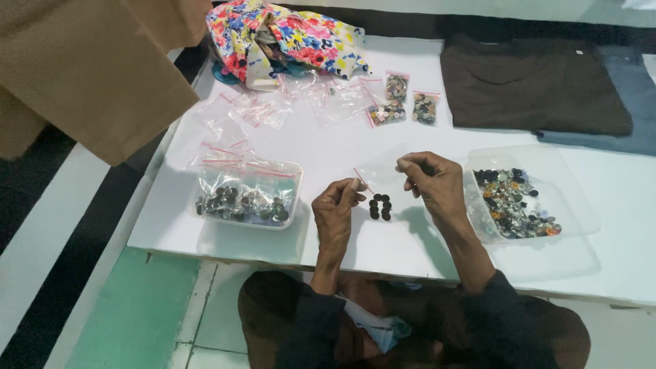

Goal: Sorting black buttons from a container and placing them into small plastic bags.

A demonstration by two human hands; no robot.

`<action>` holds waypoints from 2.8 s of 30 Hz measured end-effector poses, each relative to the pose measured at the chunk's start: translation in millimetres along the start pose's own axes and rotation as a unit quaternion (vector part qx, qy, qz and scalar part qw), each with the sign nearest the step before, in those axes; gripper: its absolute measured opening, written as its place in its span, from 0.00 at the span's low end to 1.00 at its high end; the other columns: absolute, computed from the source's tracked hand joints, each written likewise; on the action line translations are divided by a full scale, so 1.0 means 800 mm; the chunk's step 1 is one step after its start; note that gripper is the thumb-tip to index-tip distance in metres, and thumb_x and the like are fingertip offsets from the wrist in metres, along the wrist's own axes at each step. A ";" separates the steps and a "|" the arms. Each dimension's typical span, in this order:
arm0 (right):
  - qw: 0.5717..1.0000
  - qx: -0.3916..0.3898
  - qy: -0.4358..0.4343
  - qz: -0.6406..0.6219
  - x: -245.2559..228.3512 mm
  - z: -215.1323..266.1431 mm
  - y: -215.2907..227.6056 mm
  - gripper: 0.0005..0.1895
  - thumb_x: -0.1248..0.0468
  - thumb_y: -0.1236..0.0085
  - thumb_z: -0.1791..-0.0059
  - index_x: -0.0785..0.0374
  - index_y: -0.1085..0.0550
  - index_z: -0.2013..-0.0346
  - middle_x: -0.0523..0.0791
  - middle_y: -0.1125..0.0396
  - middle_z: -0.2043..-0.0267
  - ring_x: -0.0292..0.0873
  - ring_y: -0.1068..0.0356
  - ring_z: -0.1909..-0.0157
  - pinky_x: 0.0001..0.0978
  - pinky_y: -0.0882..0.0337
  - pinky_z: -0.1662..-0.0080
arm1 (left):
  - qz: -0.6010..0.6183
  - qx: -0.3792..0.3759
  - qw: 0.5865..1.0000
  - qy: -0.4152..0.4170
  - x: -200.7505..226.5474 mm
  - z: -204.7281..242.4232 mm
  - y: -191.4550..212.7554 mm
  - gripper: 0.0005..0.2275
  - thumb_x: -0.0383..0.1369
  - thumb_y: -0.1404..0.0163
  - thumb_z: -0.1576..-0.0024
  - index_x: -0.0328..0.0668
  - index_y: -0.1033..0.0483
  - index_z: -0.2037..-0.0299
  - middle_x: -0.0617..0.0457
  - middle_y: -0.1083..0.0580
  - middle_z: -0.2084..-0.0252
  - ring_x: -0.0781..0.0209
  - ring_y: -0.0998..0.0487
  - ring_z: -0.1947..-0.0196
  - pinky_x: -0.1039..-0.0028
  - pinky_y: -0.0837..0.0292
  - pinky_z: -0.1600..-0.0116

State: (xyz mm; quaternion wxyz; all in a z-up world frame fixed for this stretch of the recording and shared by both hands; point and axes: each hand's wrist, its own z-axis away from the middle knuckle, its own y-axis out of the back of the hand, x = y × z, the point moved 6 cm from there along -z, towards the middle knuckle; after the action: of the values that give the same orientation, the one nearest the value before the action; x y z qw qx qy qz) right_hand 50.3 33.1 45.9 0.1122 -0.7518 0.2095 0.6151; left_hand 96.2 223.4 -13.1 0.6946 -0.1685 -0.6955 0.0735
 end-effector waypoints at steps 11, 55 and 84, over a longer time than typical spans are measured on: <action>0.992 0.075 0.063 0.082 -0.027 0.025 0.004 0.11 0.69 0.37 0.47 0.71 0.26 0.53 0.57 0.28 0.62 0.44 0.27 0.66 0.30 0.26 0.69 | 0.022 -0.011 1.000 -0.015 0.002 0.021 -0.031 0.07 0.29 0.36 0.47 0.33 0.18 0.65 0.44 0.21 0.75 0.67 0.21 0.76 0.79 0.25 0.69; 0.927 0.126 0.225 0.272 -0.034 0.087 -0.009 0.12 0.73 0.44 0.48 0.63 0.29 0.50 0.52 0.23 0.66 0.52 0.22 0.60 0.37 0.22 0.59 | -0.262 -0.057 0.924 -0.271 0.076 0.057 -0.080 0.04 0.20 0.49 0.45 0.35 0.23 0.64 0.41 0.23 0.75 0.45 0.17 0.72 0.64 0.20 0.72; 0.963 0.065 0.085 0.246 -0.030 0.068 0.006 0.21 0.76 0.48 0.54 0.61 0.29 0.47 0.55 0.24 0.59 0.55 0.23 0.63 0.42 0.23 0.62 | -0.482 0.002 0.777 -0.404 0.065 0.057 -0.096 0.05 0.23 0.48 0.46 0.42 0.27 0.62 0.56 0.31 0.74 0.56 0.23 0.80 0.71 0.30 0.74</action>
State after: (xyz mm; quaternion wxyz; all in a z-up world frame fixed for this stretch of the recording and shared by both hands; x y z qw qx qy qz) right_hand -3.2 56.5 58.0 -0.0123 -0.7182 0.4358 0.5424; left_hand 41.8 175.6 60.5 0.2943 0.2351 -0.9026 -0.2083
